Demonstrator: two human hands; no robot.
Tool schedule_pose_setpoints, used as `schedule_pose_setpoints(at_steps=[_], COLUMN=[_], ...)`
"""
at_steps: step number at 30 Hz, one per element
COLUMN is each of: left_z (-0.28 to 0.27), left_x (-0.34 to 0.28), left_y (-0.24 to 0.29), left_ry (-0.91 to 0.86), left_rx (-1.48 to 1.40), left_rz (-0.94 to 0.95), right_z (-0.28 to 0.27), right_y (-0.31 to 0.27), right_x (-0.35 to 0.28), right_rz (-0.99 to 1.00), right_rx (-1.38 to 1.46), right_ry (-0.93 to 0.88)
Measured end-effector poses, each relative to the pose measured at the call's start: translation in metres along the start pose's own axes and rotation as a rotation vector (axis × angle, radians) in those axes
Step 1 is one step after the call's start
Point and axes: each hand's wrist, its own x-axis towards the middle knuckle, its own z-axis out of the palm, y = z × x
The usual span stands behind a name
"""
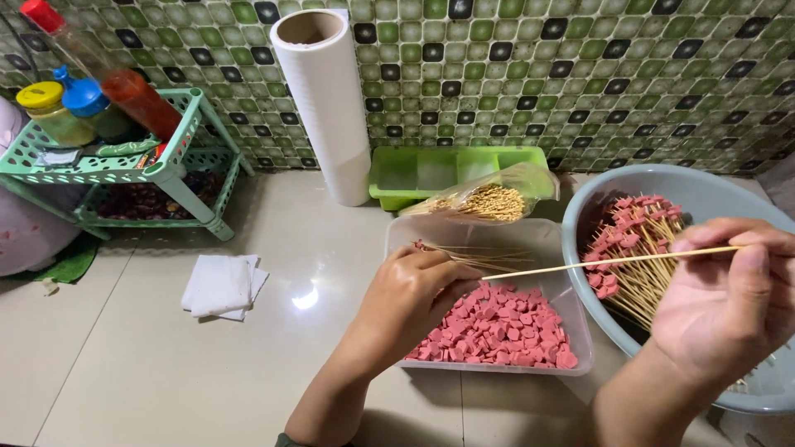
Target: Manually skewering small pink food items onto wooden sticks for food preparation.
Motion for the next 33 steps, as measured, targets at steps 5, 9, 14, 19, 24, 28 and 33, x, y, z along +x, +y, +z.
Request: schedule_pose_setpoints(at_steps=[5,9,14,19,24,28,33], left_z=[0.013,0.022,0.065,0.135,0.181,0.179,0.197], left_x=[0.005,0.007,-0.002,-0.008,-0.027,-0.022,-0.034], left_y=[0.005,0.008,0.003,-0.004,-0.036,-0.025,-0.021], left_ry=[0.024,0.053,-0.043,-0.84,-0.952,-1.127,-1.108], left_rx=[-0.035,-0.077,0.033,0.348,0.415,0.603,0.563], left_rz=[-0.001,0.04,-0.017,-0.296,-0.148,-0.19,-0.188], right_z=[0.018,0.034,0.003,-0.024,-0.025,-0.021,-0.012], right_y=[0.002,-0.035,-0.023,-0.023,-0.032,-0.031,-0.034], right_x=[-0.01,-0.012,-0.01,-0.005,-0.004,-0.004,-0.003], right_rz=[-0.113,0.004,-0.032,-0.097,-0.094,-0.062,-0.074], right_rx=[0.015,-0.239,-0.211,-0.376,-0.412,-0.411,-0.433], right_ry=[-0.087,-0.492,-0.367,-0.232,-0.274,-0.286,-0.331])
